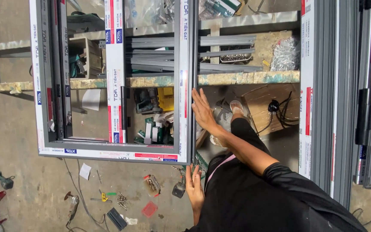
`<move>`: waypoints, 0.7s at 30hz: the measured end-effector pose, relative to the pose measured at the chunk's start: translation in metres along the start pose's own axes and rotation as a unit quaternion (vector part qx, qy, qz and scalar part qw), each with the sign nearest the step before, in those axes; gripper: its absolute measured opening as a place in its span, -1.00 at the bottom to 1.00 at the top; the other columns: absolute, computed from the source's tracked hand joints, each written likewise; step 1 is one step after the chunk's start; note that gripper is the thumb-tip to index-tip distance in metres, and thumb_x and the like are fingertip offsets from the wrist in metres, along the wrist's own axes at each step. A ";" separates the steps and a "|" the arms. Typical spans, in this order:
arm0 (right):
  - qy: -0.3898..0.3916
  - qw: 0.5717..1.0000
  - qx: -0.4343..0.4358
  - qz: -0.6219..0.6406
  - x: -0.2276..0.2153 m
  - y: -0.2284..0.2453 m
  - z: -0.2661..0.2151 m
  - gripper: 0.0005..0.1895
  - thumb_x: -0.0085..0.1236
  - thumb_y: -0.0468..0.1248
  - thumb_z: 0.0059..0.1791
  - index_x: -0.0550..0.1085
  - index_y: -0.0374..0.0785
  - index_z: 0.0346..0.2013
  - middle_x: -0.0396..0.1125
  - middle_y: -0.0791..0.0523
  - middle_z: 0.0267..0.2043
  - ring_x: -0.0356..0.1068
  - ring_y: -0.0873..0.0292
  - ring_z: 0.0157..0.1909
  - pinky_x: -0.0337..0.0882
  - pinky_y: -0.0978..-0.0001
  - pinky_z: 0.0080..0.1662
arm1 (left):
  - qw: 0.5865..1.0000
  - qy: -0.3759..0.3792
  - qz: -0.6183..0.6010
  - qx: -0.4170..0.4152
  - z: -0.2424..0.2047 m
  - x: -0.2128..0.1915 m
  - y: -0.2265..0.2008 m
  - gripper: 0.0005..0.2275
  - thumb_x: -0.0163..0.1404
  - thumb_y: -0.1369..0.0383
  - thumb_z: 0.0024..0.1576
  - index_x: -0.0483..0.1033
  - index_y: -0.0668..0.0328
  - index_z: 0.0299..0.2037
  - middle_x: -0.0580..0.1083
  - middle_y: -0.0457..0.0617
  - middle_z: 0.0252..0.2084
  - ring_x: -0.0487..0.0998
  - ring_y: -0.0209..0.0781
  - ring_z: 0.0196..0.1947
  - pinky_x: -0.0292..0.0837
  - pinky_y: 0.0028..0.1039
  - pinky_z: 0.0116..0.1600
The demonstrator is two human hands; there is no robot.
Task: The person retrieves a green bin of hardware, sits on the floor, and selects a metal bracket. They attach the bracket to a long metal profile, then fit the profile into a window frame. Finally, they use a yellow measuring tool to check the frame alignment.
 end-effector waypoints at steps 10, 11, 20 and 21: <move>-0.002 0.998 -0.042 -0.046 -0.052 -0.049 0.177 -0.14 -0.41 -0.61 -0.08 -0.12 -0.25 0.55 -0.14 -0.06 0.60 -0.39 -0.22 0.64 -0.28 -0.02 0.57 | 0.955 -0.081 0.186 -0.216 0.024 -0.002 0.051 -0.70 -0.03 0.30 0.23 0.68 0.22 0.04 0.66 -0.01 -0.03 0.63 -0.18 0.00 0.53 -0.36 0.11; -0.001 0.999 -0.025 -0.040 -0.055 -0.055 0.195 -0.14 -0.39 -0.63 -0.10 -0.08 -0.30 0.54 -0.11 -0.07 0.59 -0.37 -0.20 0.63 -0.28 0.01 0.57 | 0.913 -0.013 0.279 -0.297 0.022 0.010 0.044 -0.71 -0.06 0.25 0.24 0.75 0.06 -0.05 0.69 -0.12 0.00 0.62 -0.24 0.04 0.45 -0.48 0.13; 0.101 0.993 0.043 -0.035 -0.073 -0.041 0.226 -0.28 -0.29 -0.50 0.09 -0.18 -0.33 0.55 -0.34 -0.02 0.64 -0.35 -0.05 0.65 -0.28 0.13 0.57 | 0.996 -0.024 0.086 -0.028 0.118 0.178 -0.071 -0.34 -0.07 0.29 0.22 -0.09 0.16 0.52 0.21 0.04 0.48 0.54 -0.05 0.22 0.44 -0.34 0.26; 0.098 0.994 0.041 -0.036 -0.074 -0.030 0.217 -0.28 -0.29 -0.50 0.09 -0.18 -0.33 0.55 -0.34 -0.02 0.64 -0.35 -0.05 0.65 -0.28 0.13 0.57 | 0.996 -0.022 0.086 -0.026 0.124 0.181 -0.069 -0.34 -0.07 0.29 0.22 -0.09 0.16 0.52 0.21 0.04 0.48 0.54 -0.05 0.22 0.44 -0.34 0.26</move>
Point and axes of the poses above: each hand's wrist, its own z-axis towards the middle knuckle, its own x-axis out of the palm, y = z × x, the point moved 6 cm from there along z, towards the middle knuckle
